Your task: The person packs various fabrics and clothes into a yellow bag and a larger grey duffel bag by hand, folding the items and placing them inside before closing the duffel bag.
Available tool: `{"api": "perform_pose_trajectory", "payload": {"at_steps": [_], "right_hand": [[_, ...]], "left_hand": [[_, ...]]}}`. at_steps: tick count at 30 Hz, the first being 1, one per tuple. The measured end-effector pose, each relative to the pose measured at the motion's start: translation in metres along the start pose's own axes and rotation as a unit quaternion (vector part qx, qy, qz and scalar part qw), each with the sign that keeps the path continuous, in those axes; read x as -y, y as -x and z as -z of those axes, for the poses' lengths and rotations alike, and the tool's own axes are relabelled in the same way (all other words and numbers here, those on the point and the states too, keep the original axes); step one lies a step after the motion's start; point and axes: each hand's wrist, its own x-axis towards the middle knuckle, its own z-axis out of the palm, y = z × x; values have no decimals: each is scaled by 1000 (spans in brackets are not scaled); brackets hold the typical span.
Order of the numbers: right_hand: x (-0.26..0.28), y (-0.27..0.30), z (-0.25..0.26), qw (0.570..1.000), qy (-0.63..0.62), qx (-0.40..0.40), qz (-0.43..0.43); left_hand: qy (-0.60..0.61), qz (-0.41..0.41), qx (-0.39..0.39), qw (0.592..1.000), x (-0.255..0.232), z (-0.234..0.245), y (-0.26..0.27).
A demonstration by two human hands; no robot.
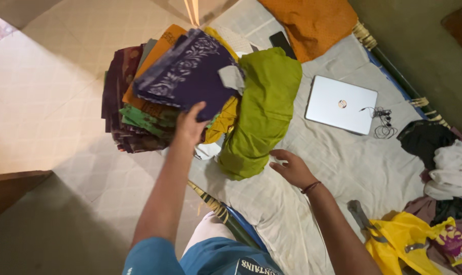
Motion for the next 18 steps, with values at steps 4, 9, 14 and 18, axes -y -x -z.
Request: {"api": "perform_pose_trajectory", "payload": {"at_steps": [4, 9, 14, 18], "right_hand": [[28, -17, -5, 980, -192, 32, -41], [109, -26, -7, 750, -645, 123, -81], [157, -16, 9, 790, -610, -25, 67], [156, 15, 23, 822, -564, -28, 76]], "left_hand": [[-2, -148, 54, 988, 14, -56, 70], [22, -179, 98, 979, 28, -81, 157], [-23, -166, 142, 976, 75, -81, 218], [-236, -377, 257, 858, 102, -62, 219]]}}
